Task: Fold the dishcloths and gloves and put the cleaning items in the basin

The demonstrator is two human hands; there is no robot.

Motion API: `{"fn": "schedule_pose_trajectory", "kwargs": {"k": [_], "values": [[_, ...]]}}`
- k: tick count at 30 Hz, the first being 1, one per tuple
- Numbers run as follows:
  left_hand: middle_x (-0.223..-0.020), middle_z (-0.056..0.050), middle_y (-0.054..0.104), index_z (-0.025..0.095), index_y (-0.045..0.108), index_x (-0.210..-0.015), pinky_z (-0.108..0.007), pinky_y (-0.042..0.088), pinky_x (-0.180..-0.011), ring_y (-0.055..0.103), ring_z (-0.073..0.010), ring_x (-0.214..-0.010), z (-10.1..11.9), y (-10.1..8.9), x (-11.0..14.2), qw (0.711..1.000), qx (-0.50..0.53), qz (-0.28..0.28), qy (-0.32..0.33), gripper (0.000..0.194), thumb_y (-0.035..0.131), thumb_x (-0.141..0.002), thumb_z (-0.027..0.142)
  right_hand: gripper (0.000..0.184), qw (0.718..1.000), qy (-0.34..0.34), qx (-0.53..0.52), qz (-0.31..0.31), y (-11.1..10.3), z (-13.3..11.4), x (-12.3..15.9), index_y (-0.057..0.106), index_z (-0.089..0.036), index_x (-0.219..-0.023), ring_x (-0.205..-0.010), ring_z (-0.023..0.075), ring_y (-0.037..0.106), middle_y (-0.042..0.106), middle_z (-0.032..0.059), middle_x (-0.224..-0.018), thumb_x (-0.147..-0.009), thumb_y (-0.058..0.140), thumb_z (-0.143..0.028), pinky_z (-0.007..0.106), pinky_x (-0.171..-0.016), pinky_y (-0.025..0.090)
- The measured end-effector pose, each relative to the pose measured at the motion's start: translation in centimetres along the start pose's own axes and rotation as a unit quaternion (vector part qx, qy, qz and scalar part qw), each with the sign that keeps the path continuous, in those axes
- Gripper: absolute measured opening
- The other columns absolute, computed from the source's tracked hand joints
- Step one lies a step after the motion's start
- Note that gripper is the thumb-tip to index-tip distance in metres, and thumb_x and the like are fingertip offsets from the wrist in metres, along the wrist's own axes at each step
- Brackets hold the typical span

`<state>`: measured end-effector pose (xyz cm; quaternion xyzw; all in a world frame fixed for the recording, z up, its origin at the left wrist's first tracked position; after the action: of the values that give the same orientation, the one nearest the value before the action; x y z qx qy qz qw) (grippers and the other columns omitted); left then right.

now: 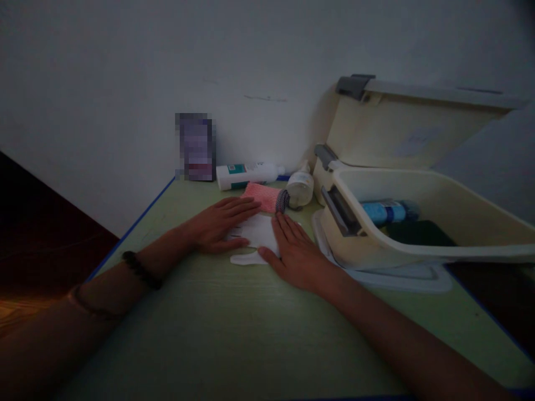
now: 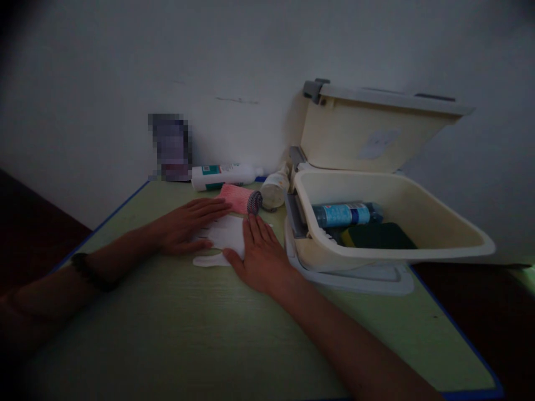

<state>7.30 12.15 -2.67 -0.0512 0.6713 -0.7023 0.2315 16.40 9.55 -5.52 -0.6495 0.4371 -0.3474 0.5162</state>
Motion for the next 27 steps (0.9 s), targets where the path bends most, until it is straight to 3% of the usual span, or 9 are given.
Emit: {"fn": "schedule_pose_trajectory", "kwargs": {"k": [6, 9, 11, 15, 19, 22, 27], "values": [[-0.139, -0.012, 0.043, 0.015, 0.041, -0.132, -0.043, 0.032, -0.105, 0.038, -0.0226, -0.128, -3.5, -0.7, -0.2, 0.994, 0.045, 0.062, -0.074, 0.044, 0.032, -0.093, 0.034, 0.079, 1.0, -0.012, -0.01, 0.008, 0.1, 0.0, -0.5, 0.021, 0.004, -0.14, -0.137, 0.0286, 0.01, 0.013, 0.0221, -0.148, -0.089, 0.023, -0.056, 0.044, -0.11, 0.015], [-0.128, -0.012, 0.055, 0.016, 0.052, -0.122, -0.04, 0.04, -0.098, 0.05, -0.0229, -0.117, -5.1, -0.9, -1.3, 0.988, 0.032, 0.112, -0.103, 0.04, 0.039, -0.091, 0.037, 0.076, 1.0, -0.013, -0.013, 0.024, -0.2, -0.3, -0.4, 0.023, 0.003, -0.139, -0.137, 0.0285, 0.011, 0.015, 0.0217, -0.148, -0.089, 0.025, -0.054, 0.045, -0.11, 0.017], [-0.119, -0.011, 0.061, 0.017, 0.059, -0.114, -0.039, 0.044, -0.094, 0.055, -0.0235, -0.11, -5.6, -0.8, -2.4, 0.985, 0.029, 0.135, -0.099, 0.037, 0.048, -0.087, 0.04, 0.074, 1.0, -0.008, -0.012, 0.027, -0.2, -0.4, -0.1, 0.025, 0.003, -0.139, -0.137, 0.0289, 0.012, 0.016, 0.0217, -0.148, -0.09, 0.026, -0.053, 0.045, -0.11, 0.017], [-0.096, -0.007, 0.069, 0.02, 0.068, -0.09, -0.037, 0.044, -0.09, 0.06, -0.0219, -0.099, -5.3, -0.2, -4.3, 0.989, 0.049, 0.121, -0.066, 0.021, 0.054, -0.084, 0.035, 0.072, 1.0, 0.002, -0.014, 0.017, -0.3, -0.5, 0.7, 0.027, 0.002, -0.139, -0.137, 0.0299, 0.013, 0.018, 0.0204, -0.148, -0.09, 0.027, -0.051, 0.045, -0.11, 0.017], [-0.085, -0.005, 0.067, 0.018, 0.064, -0.081, -0.034, 0.045, -0.085, 0.059, -0.0197, -0.087, -5.4, -2.1, -3.9, 0.967, 0.122, 0.195, -0.114, 0.012, 0.058, -0.081, 0.029, 0.07, 1.0, 0.0, -0.009, 0.005, -0.5, -0.7, 1.1, 0.029, 0.001, -0.139, -0.136, 0.0312, 0.016, 0.02, 0.0213, -0.147, -0.09, 0.029, -0.05, 0.045, -0.11, 0.019], [-0.088, -0.005, 0.061, 0.017, 0.054, -0.088, -0.03, 0.047, -0.073, 0.057, -0.0175, -0.082, -5.4, -3.7, -2.3, 0.936, 0.13, 0.279, -0.171, 0.013, 0.046, -0.088, 0.027, 0.07, 1.0, 0.002, -0.004, 0.009, -1.0, -0.8, 0.9, 0.033, 0.002, -0.136, -0.134, 0.0327, 0.023, 0.028, 0.0233, -0.144, -0.09, 0.031, -0.05, 0.045, -0.108, 0.023], [-0.075, 0.0, 0.051, 0.021, 0.041, -0.091, -0.026, 0.043, -0.059, 0.051, -0.0144, -0.066, -5.6, -4.5, 0.7, 0.888, 0.138, 0.368, -0.238, 0.014, 0.031, -0.093, 0.031, 0.053, 0.997, 0.023, -0.032, 0.063, -2.8, -0.5, 0.7, 0.057, -0.006, -0.116, -0.118, 0.0316, 0.048, 0.045, 0.0216, -0.133, -0.091, 0.03, -0.046, 0.045, -0.096, 0.04]]}}
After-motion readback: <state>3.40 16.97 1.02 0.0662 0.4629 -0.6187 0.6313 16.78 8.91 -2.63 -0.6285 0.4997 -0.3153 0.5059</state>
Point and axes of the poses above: each hand's wrist, its own x-axis away from the middle knuckle, its own y-axis out of the palm, z = x × y, the point moved 10 cm from there along -x, towards the middle knuckle
